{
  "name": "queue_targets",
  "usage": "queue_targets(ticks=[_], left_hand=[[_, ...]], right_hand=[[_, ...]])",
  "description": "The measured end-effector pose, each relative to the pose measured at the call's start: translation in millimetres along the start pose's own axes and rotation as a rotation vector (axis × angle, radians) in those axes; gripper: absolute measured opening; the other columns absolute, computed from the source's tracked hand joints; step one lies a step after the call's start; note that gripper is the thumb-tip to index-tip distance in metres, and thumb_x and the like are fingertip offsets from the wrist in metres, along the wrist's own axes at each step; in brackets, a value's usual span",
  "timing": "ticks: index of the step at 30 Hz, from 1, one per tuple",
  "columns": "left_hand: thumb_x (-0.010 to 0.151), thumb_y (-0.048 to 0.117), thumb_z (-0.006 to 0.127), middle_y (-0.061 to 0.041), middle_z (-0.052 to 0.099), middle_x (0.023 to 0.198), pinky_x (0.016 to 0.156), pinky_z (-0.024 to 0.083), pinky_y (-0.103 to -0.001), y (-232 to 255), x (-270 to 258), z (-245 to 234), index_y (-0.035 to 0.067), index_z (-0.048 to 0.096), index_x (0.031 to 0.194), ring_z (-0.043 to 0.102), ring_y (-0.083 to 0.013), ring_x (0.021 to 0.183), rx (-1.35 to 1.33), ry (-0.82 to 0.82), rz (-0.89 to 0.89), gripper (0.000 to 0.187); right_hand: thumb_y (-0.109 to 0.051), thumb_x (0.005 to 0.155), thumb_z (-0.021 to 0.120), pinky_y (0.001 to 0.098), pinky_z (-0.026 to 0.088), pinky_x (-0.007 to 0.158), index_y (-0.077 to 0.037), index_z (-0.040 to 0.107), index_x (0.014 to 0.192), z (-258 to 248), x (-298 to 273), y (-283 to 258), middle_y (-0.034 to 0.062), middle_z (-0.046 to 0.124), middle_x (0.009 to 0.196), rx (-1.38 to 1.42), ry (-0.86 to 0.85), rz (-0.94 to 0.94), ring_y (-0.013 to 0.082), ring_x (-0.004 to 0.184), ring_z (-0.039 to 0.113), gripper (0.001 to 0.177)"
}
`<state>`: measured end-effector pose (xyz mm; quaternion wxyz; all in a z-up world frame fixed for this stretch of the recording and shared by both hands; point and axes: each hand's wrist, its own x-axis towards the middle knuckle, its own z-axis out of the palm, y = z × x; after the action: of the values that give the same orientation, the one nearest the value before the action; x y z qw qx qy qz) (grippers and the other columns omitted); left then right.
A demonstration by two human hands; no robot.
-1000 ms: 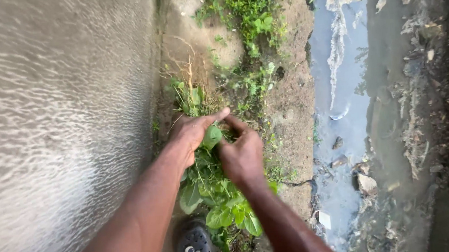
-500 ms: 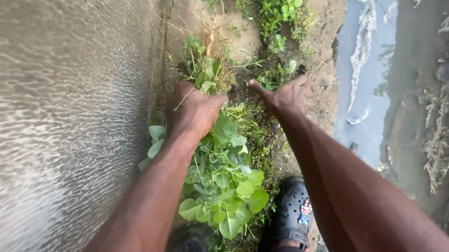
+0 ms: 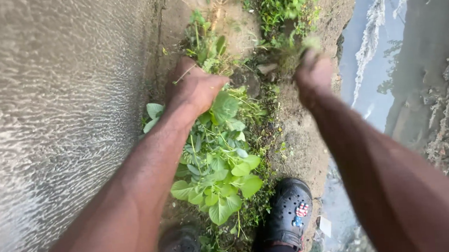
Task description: Picking weeds by hand from a narrow garden patch next to a concrete wall.
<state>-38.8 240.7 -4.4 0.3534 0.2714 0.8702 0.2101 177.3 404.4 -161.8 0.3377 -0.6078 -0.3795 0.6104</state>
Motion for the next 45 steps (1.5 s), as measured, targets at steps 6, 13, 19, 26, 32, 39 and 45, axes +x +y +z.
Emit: queue_targets(ticks=[6,13,19,26,32,39,45], left_hand=[[0.071,0.036,0.09,-0.026,0.07,0.115,0.091,0.055,-0.049,-13,6,6,-0.004,0.066,0.113,0.069,-0.0403,0.105,-0.092,-0.002,-0.032,0.062],[0.057,0.068,0.086,-0.022,0.055,0.144,0.109,0.046,-0.055,8,-24,11,0.004,0.053,0.14,0.055,-0.0368,0.133,-0.39,-0.225,-0.123,0.11],[0.059,0.071,0.077,-0.02,0.046,0.157,0.115,0.029,-0.069,13,-50,-14,0.011,0.051,0.148,0.039,-0.04,0.147,-0.339,-0.391,-0.304,0.111],[0.073,0.045,0.082,-0.018,0.071,0.124,0.107,0.049,-0.056,-78,-35,9,0.006,0.073,0.116,0.067,-0.0335,0.116,-0.415,-0.262,-0.405,0.058],[0.082,0.037,0.083,-0.015,0.076,0.093,0.087,0.059,-0.046,-51,-49,-14,0.003,0.072,0.09,0.074,-0.0285,0.086,-0.096,-0.146,-0.275,0.037],[0.074,0.038,0.085,-0.012,0.077,0.078,0.077,0.06,-0.04,-54,-32,0,0.005,0.075,0.076,0.075,-0.0248,0.072,-0.004,-0.099,-0.133,0.035],[0.075,0.037,0.083,-0.009,0.074,0.07,0.072,0.061,-0.041,-56,-29,3,0.005,0.072,0.072,0.072,-0.0226,0.064,-0.047,-0.122,-0.112,0.034]], right_hand=[[-0.034,0.109,0.044,0.0261,0.046,0.049,-0.008,0.057,0.106,-32,-51,-94,-0.0003,0.054,0.079,-0.11,0.111,-0.131,0.0089,0.062,0.049,0.029],[-0.034,0.112,0.033,0.0416,0.058,0.069,-0.001,0.057,0.12,31,-157,-66,0.0136,0.07,0.09,-0.751,-0.393,-0.484,0.0245,0.076,0.069,0.041],[-0.038,0.106,0.053,0.048,0.061,0.073,0.005,0.057,0.115,65,-230,-83,0.0209,0.07,0.097,-0.908,-0.549,-0.349,0.0318,0.08,0.071,0.044],[-0.031,0.097,0.062,0.045,0.055,0.09,-0.004,0.061,0.124,35,-229,-64,0.0164,0.069,0.116,-0.743,-0.82,-0.223,0.0242,0.103,0.066,0.039],[-0.026,0.096,0.065,0.0479,0.061,0.09,-0.002,0.055,0.132,3,-142,-24,0.0184,0.066,0.127,-1.059,-0.323,-0.392,0.0291,0.102,0.068,0.045],[-0.026,0.085,0.079,0.0429,0.062,0.067,-0.013,0.059,0.135,22,-108,-27,0.0215,0.056,0.135,-1.408,-0.438,-0.515,0.0333,0.092,0.065,0.056],[-0.006,0.105,0.056,0.0282,0.051,0.043,-0.009,0.081,0.098,14,-76,24,0.0157,0.077,0.097,-1.371,-0.362,-0.51,0.0166,0.056,0.065,0.026]])
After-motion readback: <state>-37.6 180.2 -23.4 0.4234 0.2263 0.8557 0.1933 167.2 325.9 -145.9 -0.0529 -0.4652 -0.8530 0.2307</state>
